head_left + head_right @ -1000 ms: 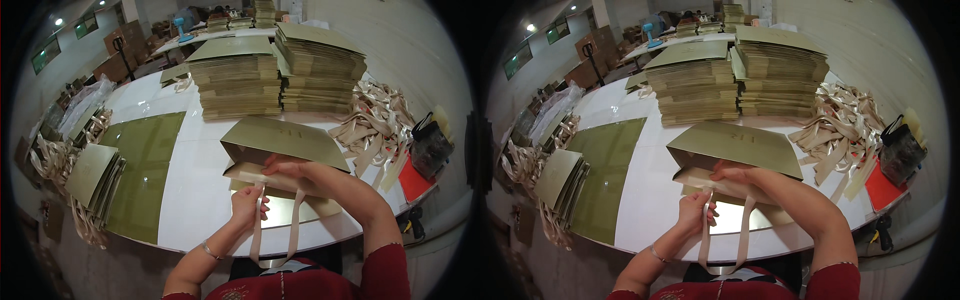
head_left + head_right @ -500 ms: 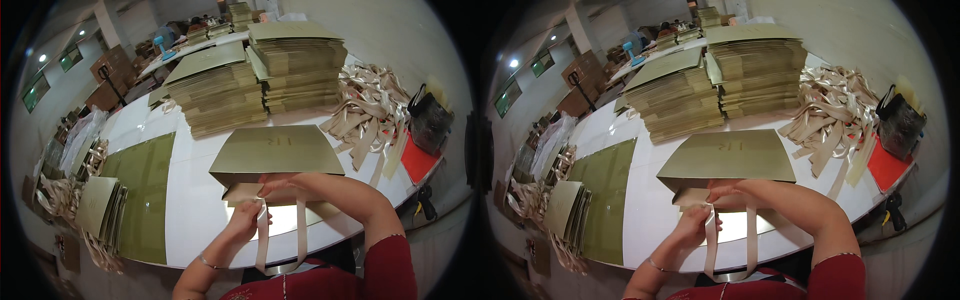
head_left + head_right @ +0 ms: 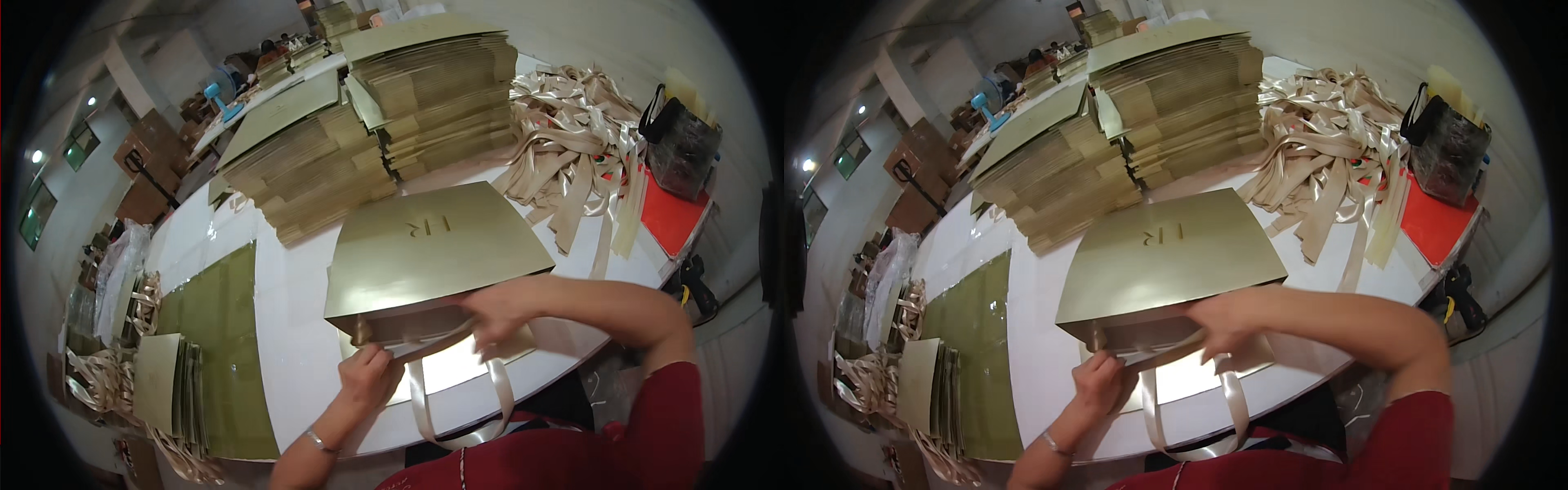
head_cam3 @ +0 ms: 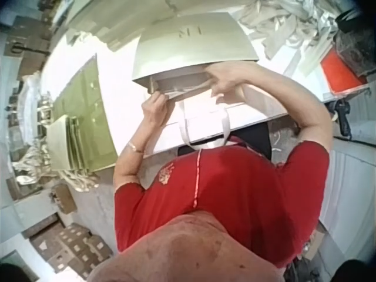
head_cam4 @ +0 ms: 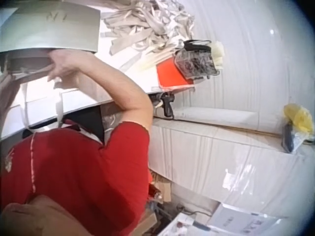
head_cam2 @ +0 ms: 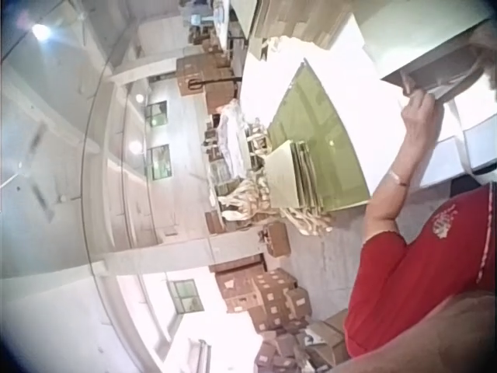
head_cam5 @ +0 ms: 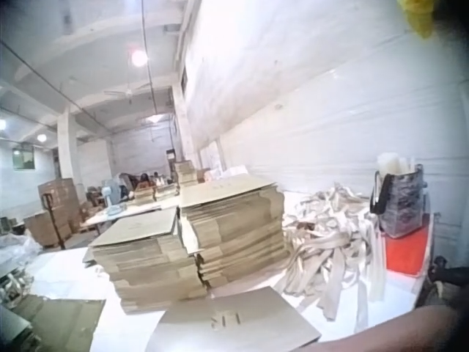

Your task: The recorder is assembling gold gift bags by gluing ribbon handles onto them using a glue gun.

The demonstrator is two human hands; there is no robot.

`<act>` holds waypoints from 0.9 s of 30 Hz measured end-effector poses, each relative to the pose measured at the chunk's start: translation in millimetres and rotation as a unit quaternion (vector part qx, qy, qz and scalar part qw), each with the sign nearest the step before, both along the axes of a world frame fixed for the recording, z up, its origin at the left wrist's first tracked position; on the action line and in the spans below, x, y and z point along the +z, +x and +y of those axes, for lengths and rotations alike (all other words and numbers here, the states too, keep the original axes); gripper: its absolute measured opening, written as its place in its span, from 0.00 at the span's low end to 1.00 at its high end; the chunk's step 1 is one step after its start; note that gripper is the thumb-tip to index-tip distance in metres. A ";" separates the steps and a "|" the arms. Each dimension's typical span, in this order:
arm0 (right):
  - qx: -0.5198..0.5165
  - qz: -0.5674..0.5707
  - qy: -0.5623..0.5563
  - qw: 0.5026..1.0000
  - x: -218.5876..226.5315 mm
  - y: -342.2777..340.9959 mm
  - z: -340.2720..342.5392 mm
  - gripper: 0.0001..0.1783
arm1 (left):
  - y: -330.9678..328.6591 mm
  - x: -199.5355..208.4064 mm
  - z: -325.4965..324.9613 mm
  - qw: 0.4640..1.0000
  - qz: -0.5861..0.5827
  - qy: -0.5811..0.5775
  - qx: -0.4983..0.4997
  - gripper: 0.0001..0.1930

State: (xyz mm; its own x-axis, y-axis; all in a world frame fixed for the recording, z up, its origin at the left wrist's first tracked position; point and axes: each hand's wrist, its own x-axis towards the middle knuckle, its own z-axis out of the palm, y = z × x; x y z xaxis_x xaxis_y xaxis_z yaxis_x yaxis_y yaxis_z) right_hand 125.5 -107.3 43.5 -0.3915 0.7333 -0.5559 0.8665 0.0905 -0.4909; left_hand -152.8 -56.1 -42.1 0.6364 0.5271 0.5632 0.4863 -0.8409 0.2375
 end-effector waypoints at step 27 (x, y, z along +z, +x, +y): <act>0.107 0.150 0.461 0.868 -79.3 -90.3 -18.8 0.03 | 12.3 10.4 13.8 0.999 0.002 0.044 0.020 0.05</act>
State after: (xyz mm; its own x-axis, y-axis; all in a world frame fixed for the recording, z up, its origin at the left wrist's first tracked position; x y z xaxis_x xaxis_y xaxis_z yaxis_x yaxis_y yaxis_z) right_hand 35.2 -126.1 -35.8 -0.5991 0.7051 0.3795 0.6278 0.7078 -0.3239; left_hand -140.4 -42.3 -31.7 0.6185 0.5007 0.6056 0.5201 -0.8386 0.1622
